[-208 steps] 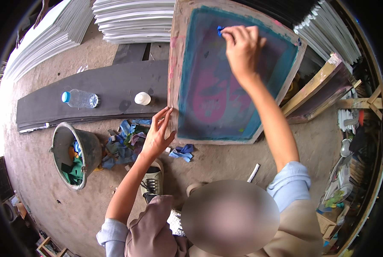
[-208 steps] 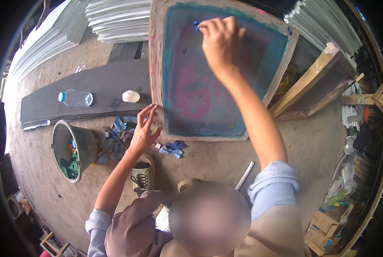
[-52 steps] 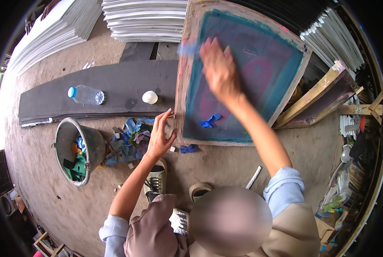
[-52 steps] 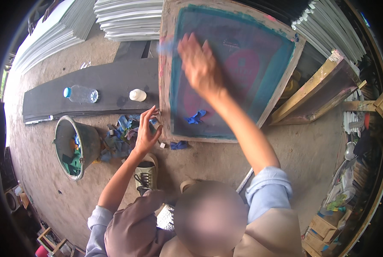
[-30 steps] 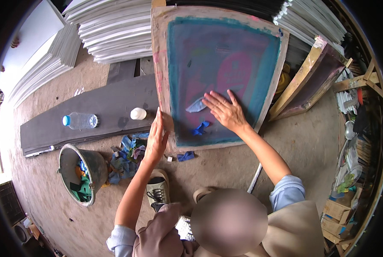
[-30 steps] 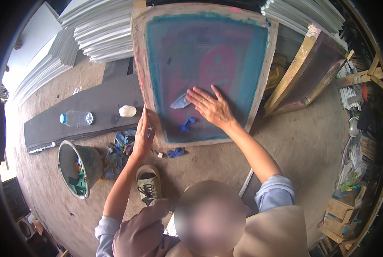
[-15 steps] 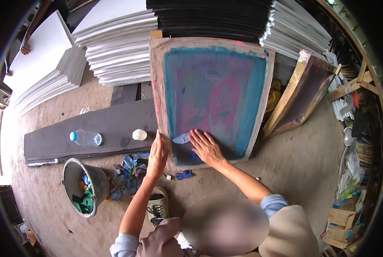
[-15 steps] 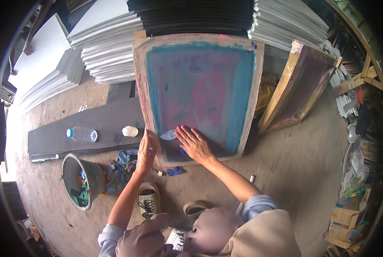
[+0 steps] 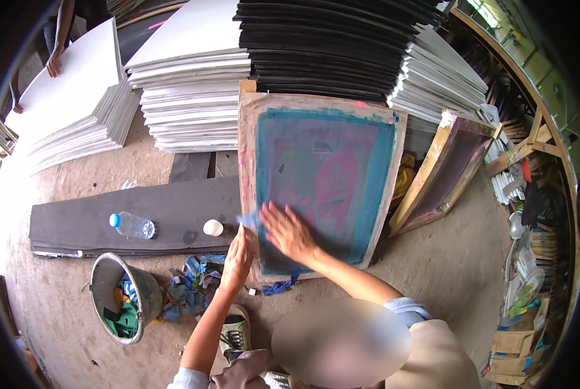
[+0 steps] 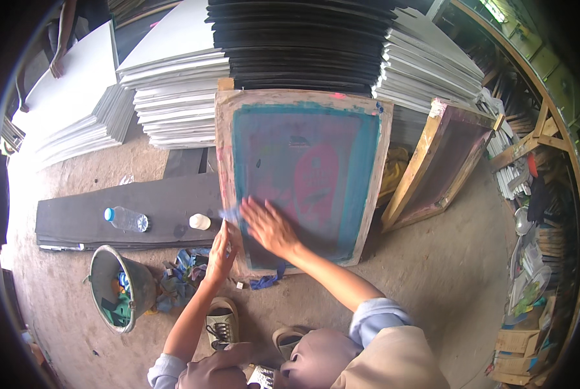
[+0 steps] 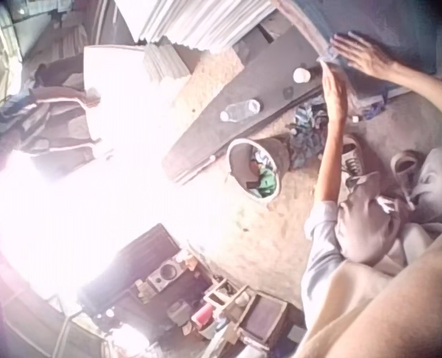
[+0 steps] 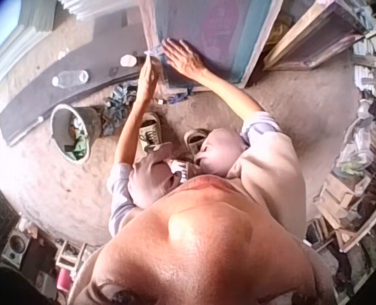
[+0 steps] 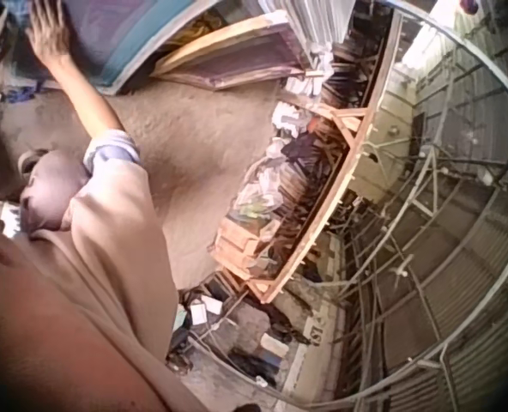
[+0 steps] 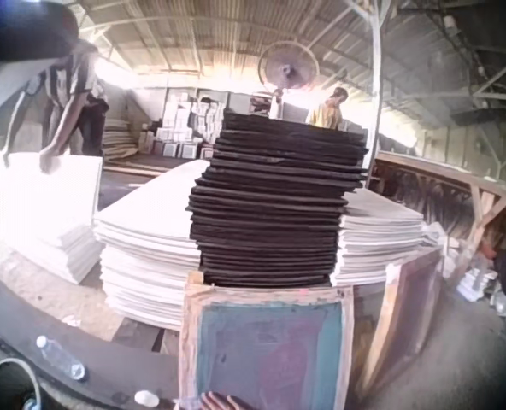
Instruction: The person wipes a rectangular board with a blue cloth, repeatedly applying liquid from a small white bottle to the cloth and rubbing the surface. The person occasionally picks up and discards small pieces of cloth or debris from the board.
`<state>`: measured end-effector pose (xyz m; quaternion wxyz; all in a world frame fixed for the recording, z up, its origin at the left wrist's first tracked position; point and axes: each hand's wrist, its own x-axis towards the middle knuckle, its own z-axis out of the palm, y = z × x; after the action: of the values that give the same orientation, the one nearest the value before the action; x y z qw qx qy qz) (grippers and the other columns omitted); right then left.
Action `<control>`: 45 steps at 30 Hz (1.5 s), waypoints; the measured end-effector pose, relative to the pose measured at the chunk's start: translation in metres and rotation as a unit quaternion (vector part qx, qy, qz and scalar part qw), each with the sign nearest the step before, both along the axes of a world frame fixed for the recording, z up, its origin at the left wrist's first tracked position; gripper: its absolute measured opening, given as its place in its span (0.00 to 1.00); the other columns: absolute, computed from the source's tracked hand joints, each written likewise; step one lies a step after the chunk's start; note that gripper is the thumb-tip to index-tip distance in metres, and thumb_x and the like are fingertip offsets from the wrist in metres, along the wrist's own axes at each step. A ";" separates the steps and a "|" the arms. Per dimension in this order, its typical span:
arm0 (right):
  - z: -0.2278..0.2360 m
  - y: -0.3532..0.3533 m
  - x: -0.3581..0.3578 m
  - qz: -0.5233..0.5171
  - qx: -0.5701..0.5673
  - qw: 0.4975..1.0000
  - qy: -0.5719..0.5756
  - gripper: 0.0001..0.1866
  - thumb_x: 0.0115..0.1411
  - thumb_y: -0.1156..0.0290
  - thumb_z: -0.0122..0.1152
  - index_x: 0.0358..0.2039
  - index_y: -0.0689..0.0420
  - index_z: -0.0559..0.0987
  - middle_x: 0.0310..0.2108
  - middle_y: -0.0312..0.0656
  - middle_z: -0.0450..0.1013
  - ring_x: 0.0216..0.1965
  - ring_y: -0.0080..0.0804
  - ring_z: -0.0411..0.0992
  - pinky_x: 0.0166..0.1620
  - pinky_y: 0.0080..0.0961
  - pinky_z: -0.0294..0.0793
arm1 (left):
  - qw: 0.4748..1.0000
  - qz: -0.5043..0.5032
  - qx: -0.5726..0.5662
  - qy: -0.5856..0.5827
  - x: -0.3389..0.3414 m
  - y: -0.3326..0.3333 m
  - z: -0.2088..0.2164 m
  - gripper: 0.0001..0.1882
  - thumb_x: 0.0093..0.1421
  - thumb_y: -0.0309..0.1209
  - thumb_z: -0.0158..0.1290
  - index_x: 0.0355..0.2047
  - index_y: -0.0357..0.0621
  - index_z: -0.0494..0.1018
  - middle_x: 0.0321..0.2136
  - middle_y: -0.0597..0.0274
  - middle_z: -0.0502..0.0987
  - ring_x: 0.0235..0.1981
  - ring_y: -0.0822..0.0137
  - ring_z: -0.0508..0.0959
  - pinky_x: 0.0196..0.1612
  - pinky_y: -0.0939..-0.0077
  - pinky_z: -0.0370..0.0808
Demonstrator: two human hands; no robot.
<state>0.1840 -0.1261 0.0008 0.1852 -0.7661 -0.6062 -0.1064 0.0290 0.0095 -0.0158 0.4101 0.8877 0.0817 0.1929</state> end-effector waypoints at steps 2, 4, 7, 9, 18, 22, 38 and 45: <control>-0.018 -0.027 -0.011 0.061 -0.087 0.985 -0.137 0.36 0.60 0.55 0.53 0.65 0.50 0.55 0.68 0.35 0.47 0.69 0.28 0.43 0.69 0.39 0.37 | 1.000 -0.003 -0.024 0.014 -0.005 0.004 0.002 0.47 0.47 0.12 0.52 0.66 0.38 0.44 0.61 0.43 0.56 0.60 0.47 0.62 0.61 0.63 0.61; -0.003 -0.029 0.016 0.139 -0.088 0.959 -0.231 0.34 0.60 0.55 0.52 0.65 0.50 0.57 0.67 0.35 0.50 0.69 0.27 0.44 0.69 0.40 0.36 | 0.996 -0.010 -0.068 0.050 -0.008 0.002 0.004 0.47 0.47 0.11 0.52 0.66 0.40 0.44 0.61 0.43 0.57 0.60 0.47 0.62 0.61 0.64 0.63; 0.061 0.009 0.068 0.004 -0.028 0.983 -0.182 0.30 0.61 0.63 0.50 0.64 0.51 0.59 0.66 0.37 0.53 0.68 0.31 0.48 0.67 0.41 0.42 | 0.999 -0.013 -0.031 0.030 -0.007 0.002 0.009 0.47 0.45 0.12 0.52 0.66 0.40 0.45 0.61 0.43 0.57 0.60 0.47 0.62 0.60 0.64 0.63; 0.107 0.043 0.098 -0.094 0.053 0.981 -0.162 0.28 0.62 0.67 0.50 0.63 0.53 0.60 0.65 0.39 0.54 0.67 0.33 0.50 0.66 0.42 0.46 | 1.000 -0.016 -0.018 0.018 -0.007 0.002 0.012 0.48 0.45 0.12 0.52 0.66 0.39 0.44 0.61 0.43 0.56 0.60 0.47 0.62 0.60 0.64 0.63; 0.017 -0.007 0.009 0.038 -0.045 0.993 -0.103 0.31 0.59 0.64 0.54 0.63 0.52 0.61 0.65 0.37 0.55 0.67 0.30 0.50 0.68 0.39 0.44 | 0.999 -0.028 0.021 0.003 -0.012 0.014 0.007 0.43 0.47 0.13 0.49 0.65 0.36 0.45 0.61 0.40 0.58 0.58 0.45 0.64 0.59 0.64 0.64; 0.046 -0.018 0.058 0.097 -0.065 0.966 -0.231 0.29 0.59 0.62 0.52 0.62 0.47 0.63 0.64 0.33 0.57 0.66 0.25 0.52 0.68 0.39 0.44 | 0.998 0.016 -0.062 0.018 -0.005 -0.012 0.020 0.41 0.50 0.14 0.48 0.64 0.32 0.44 0.59 0.36 0.59 0.55 0.42 0.65 0.58 0.62 0.65; -0.036 -0.084 0.010 -0.063 -0.038 0.980 -0.187 0.33 0.60 0.58 0.54 0.65 0.47 0.57 0.67 0.31 0.51 0.68 0.25 0.45 0.68 0.37 0.44 | 0.995 0.031 -0.044 0.084 0.020 -0.009 0.044 0.45 0.54 0.16 0.51 0.67 0.47 0.39 0.64 0.44 0.50 0.58 0.41 0.63 0.52 0.61 0.72; 0.073 0.007 0.083 -0.321 0.198 0.926 -0.034 0.30 0.61 0.63 0.52 0.62 0.54 0.60 0.65 0.41 0.55 0.66 0.35 0.52 0.65 0.42 0.49 | 0.994 0.047 0.015 0.094 0.017 -0.004 0.039 0.47 0.52 0.12 0.49 0.67 0.48 0.38 0.65 0.44 0.49 0.53 0.39 0.68 0.48 0.63 0.74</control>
<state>0.2673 -0.1186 0.0736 0.2683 -0.8635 -0.3005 -0.3035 0.0457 0.0052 0.0232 0.3774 0.9033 0.1580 0.1291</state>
